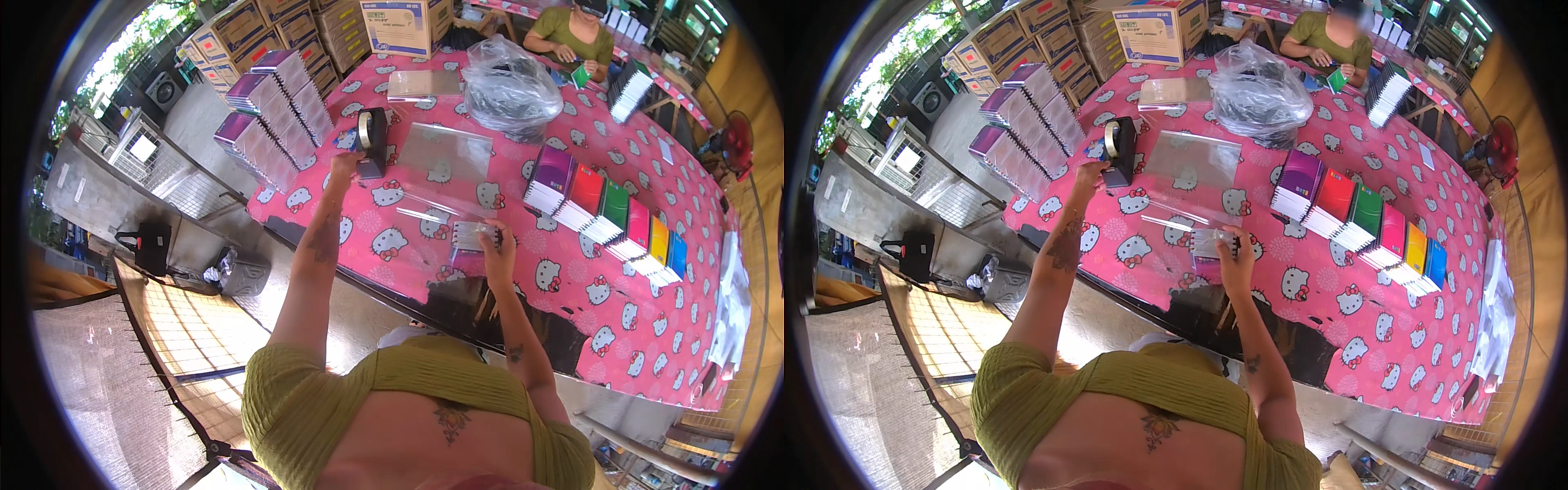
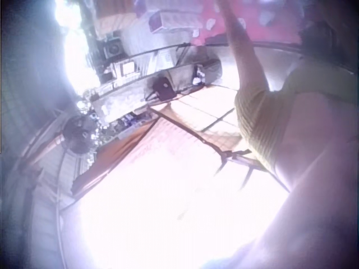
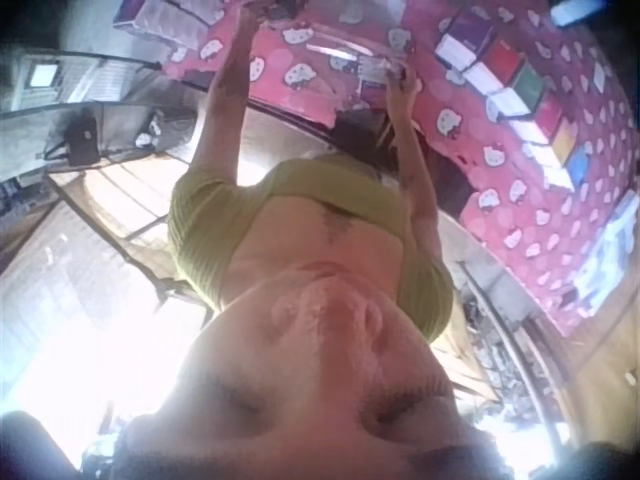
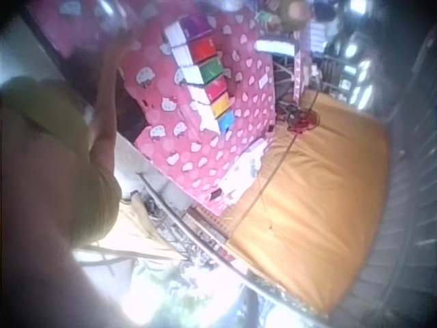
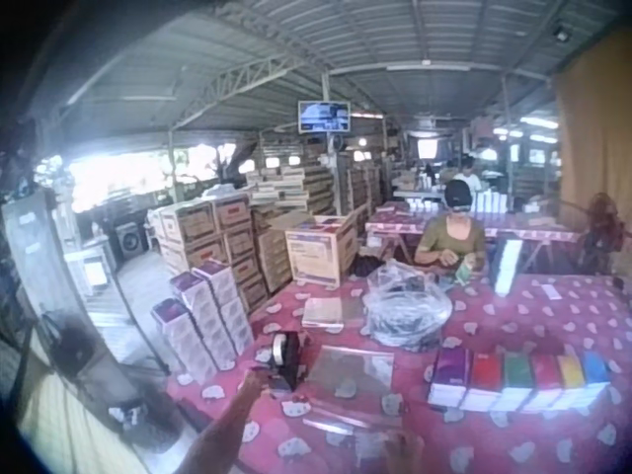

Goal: The person organizes colored notebooks by color, places a notebook into a plastic sleeve, and seals the sleeve using tape from a dispenser.

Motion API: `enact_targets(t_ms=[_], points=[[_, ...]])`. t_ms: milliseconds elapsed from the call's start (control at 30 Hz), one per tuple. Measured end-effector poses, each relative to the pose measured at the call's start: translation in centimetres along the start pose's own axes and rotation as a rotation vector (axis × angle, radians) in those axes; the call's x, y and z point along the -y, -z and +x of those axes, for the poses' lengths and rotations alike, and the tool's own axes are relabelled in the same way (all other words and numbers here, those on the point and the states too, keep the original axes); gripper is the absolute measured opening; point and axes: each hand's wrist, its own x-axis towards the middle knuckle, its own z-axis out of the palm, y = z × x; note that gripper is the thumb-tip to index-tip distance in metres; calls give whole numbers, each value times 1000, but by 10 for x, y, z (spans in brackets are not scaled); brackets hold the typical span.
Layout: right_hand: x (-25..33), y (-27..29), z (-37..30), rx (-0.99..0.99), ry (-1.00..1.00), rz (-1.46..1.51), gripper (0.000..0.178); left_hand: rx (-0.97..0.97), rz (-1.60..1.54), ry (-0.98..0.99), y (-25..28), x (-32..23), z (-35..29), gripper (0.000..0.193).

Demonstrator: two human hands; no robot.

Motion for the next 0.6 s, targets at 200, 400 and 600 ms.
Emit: enact_targets(t_ms=[200,400,600], points=[[-5,3,1,-7,58,-63,24,-190,-233,-345,-26,34,4,32],[3,-13,-2,45,72,21,24,-3,-177,-285,19,12,21,25],[10,-12,-2,36,63,2,29,-178,-368,-305,1,53,-17,17]])
